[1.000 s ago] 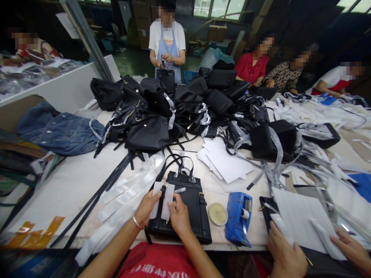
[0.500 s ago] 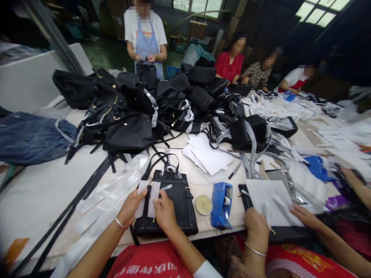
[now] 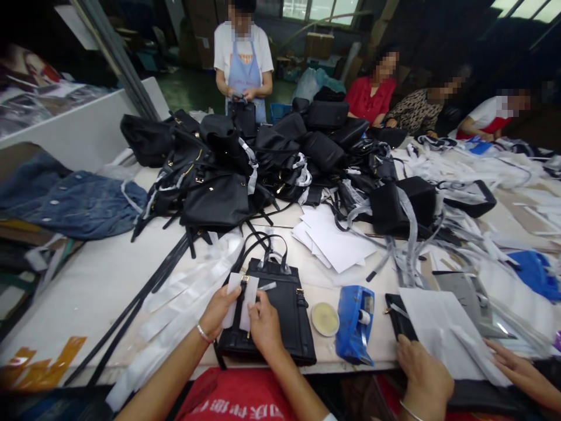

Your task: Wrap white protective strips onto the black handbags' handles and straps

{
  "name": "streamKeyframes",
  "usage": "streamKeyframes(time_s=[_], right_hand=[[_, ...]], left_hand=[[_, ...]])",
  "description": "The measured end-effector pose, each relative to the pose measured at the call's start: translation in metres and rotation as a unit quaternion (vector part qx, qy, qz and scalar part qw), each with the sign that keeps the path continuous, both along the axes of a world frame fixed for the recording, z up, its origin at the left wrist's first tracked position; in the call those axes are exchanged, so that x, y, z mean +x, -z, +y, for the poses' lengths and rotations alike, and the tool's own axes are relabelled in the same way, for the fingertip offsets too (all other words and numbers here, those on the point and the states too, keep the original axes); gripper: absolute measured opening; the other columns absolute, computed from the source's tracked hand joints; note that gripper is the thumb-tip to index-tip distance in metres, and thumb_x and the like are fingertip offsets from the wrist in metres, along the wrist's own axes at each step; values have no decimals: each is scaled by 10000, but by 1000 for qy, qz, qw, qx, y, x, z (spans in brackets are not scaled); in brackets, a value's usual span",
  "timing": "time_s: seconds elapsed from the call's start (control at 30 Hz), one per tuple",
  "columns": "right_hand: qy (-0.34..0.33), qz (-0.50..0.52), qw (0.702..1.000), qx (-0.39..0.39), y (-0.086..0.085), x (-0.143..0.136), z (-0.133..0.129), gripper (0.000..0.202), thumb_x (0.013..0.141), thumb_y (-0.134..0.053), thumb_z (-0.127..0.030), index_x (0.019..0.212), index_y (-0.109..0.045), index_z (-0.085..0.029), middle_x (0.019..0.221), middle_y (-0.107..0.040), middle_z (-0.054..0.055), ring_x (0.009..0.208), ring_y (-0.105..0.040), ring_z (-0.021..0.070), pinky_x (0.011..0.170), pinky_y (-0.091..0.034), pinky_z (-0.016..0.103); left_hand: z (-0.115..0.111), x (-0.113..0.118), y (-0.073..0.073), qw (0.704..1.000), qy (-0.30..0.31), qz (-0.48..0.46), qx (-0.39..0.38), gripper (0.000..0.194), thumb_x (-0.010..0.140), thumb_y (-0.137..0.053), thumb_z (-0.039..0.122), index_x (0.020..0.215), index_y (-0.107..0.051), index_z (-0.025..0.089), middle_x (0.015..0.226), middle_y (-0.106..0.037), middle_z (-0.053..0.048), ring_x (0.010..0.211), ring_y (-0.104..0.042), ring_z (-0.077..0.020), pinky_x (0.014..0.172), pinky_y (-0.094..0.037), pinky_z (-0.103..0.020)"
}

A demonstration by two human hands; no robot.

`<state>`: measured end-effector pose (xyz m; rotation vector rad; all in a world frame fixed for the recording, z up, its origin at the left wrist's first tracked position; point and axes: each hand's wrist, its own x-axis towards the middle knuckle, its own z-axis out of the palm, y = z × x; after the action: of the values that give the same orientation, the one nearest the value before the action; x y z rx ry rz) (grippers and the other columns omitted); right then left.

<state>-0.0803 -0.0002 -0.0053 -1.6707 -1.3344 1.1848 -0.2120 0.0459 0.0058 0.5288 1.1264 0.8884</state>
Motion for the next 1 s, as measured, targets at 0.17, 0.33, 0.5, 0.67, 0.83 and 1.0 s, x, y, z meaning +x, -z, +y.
streamKeyframes(time_s=[0.17, 0.33, 0.5, 0.67, 0.83, 1.0], right_hand=[[5, -4, 1000, 2, 2, 0, 0, 280, 836, -430, -284, 1090, -491, -183, 563, -491, -59, 488, -462, 117, 475, -315, 193], [3, -4, 1000, 5, 5, 0, 1, 277, 835, -434, -280, 1088, -488, -184, 558, -482, -61, 483, -454, 117, 472, -313, 195], [13, -9, 1000, 4, 2, -2, 2, 269, 830, -442, -256, 1084, -490, -182, 550, -480, -63, 478, -458, 114, 467, -318, 190], [11, -32, 999, 2, -3, -3, 0, 243, 824, -455, -224, 1059, -511, -203, 589, -552, -49, 491, -505, 109, 462, -336, 176], [15, -116, 993, 16, 6, -1, 5, 311, 823, -469, -213, 1133, -494, -212, 634, -615, -35, 575, -580, 134, 556, -402, 200], [9, -125, 992, 14, 4, -2, 3, 318, 827, -464, -209, 1143, -489, -202, 667, -639, -21, 614, -606, 146, 599, -425, 212]], left_hand=[[0, -1, 2, 1000, 11, 2, 9, 540, 685, -698, 425, 1106, -620, 96, 828, -715, -99, 746, -663, -225, 728, -504, -339], [0, 0, 3, 1000, -5, 11, 10, 521, 671, -708, 418, 1075, -635, 98, 840, -714, -103, 743, -661, -224, 719, -506, -331], [1, 3, -2, 1000, 4, 1, -1, 493, 694, -702, 381, 1090, -616, 101, 855, -712, -106, 717, -664, -214, 662, -524, -310], [-2, 4, -1, 999, 23, 1, -39, 418, 737, -681, 276, 1128, -585, 165, 857, -714, -63, 704, -672, -191, 632, -542, -288], [2, 5, 3, 997, 51, -3, -54, 384, 772, -647, 216, 1148, -568, 211, 809, -714, -19, 684, -673, -169, 620, -548, -273], [1, 7, -2, 997, 47, 16, -54, 370, 774, -643, 201, 1137, -574, 193, 765, -710, -24, 648, -670, -168, 600, -547, -271]])
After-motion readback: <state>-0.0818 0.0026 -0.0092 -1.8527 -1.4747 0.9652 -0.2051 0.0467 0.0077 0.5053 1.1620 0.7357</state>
